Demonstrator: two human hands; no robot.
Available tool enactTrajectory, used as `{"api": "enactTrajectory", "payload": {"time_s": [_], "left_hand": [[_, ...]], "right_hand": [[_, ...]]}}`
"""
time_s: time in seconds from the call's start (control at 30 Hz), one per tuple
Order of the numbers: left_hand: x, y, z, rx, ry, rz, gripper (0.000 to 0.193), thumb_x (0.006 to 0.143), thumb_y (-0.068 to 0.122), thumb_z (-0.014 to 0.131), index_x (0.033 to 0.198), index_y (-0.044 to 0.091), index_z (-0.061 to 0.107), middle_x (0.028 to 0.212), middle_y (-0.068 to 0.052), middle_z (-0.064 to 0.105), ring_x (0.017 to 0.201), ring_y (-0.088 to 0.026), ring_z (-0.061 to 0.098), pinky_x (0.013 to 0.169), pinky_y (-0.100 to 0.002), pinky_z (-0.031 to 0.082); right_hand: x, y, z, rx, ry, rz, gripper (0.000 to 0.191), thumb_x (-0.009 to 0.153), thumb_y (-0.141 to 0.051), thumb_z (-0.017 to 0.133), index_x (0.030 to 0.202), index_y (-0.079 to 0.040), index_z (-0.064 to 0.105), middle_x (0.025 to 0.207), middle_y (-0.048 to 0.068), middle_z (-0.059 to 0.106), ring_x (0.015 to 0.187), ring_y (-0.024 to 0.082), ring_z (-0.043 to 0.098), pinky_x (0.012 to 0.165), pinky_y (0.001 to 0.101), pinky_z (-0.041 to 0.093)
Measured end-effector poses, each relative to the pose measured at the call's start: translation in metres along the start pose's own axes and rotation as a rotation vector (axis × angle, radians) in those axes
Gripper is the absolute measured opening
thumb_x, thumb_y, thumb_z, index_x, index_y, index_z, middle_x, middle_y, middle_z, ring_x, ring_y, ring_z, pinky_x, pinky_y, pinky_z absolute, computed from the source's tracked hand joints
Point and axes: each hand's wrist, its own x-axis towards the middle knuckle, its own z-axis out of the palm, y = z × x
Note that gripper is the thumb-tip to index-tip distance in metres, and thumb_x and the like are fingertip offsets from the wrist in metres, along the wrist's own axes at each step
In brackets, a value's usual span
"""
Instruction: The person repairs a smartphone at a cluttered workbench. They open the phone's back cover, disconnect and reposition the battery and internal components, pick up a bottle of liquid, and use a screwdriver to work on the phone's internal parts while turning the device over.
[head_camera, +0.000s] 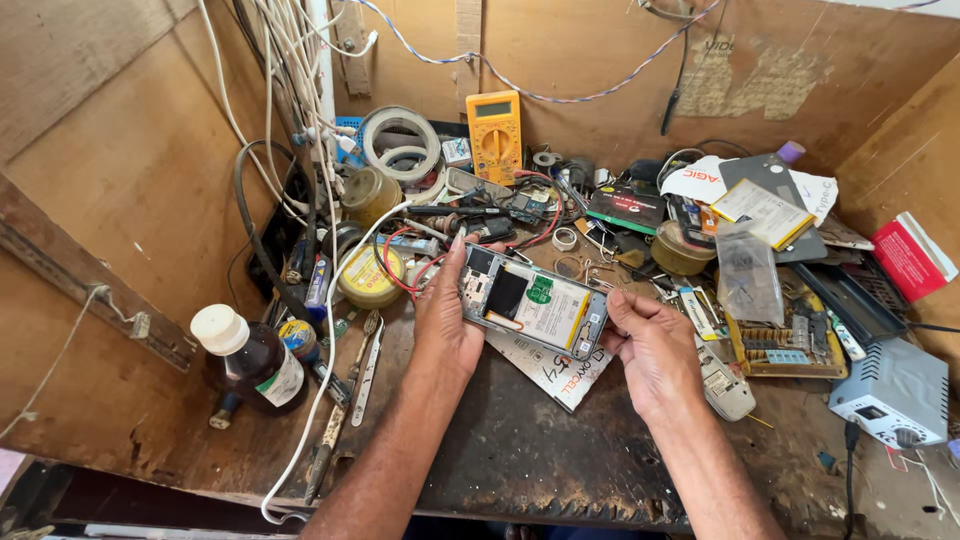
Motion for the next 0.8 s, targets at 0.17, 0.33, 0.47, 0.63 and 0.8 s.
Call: {"api": "enactTrajectory", "payload": {"time_s": [0.17,0.33,0.47,0.63,0.8], "left_hand": [[0.001,0.002,0.003,-0.049,0.013,0.025,0.034,0.092,0.023,0.073,0.117,0.001,0.068,0.111,-0.02,0.075,0.105,-0.028,0.074,0.095,-0.044,0.06],[-0.005,0.006,0.008,-0.066,-0.006,0.055,0.03,0.091,0.022,0.073,0.115,0.003,0.07,0.108,-0.012,0.076,0.105,-0.026,0.074,0.094,-0.043,0.06],[-0.01,0.011,0.011,0.177,-0.086,0.125,0.031,0.1,0.027,0.068,0.117,0.001,0.074,0.107,-0.009,0.075,0.097,-0.017,0.071,0.089,-0.034,0.058],[0.001,0.014,0.012,0.365,-0.165,0.071,0.035,0.103,0.034,0.059,0.115,0.005,0.075,0.1,-0.003,0.073,0.089,-0.011,0.068,0.083,-0.031,0.056],[0.028,0.013,0.005,0.256,-0.279,0.042,0.026,0.102,0.028,0.064,0.112,0.006,0.073,0.1,0.0,0.071,0.093,-0.011,0.064,0.09,-0.033,0.053]], "right_hand": [[-0.003,-0.005,0.006,0.043,-0.072,-0.023,0.018,0.096,-0.019,0.072,0.102,-0.002,0.075,0.095,0.007,0.075,0.084,0.015,0.067,0.075,0.0351,0.054],[-0.019,-0.01,0.015,0.011,-0.092,-0.149,0.02,0.093,-0.016,0.072,0.105,-0.001,0.075,0.095,0.005,0.076,0.085,0.014,0.069,0.078,0.0339,0.059],[-0.021,-0.013,0.02,-0.059,-0.052,-0.358,0.023,0.095,-0.012,0.074,0.113,0.001,0.075,0.102,0.007,0.077,0.087,0.01,0.068,0.081,0.0269,0.058],[-0.025,-0.015,0.017,-0.424,0.003,-0.626,0.024,0.098,-0.013,0.075,0.119,0.0,0.077,0.104,0.004,0.077,0.088,0.004,0.064,0.081,0.0197,0.053],[-0.036,-0.016,0.02,-0.516,-0.037,-0.692,0.022,0.099,-0.014,0.072,0.117,-0.002,0.075,0.104,0.002,0.076,0.088,0.002,0.063,0.076,0.0181,0.052]]}}
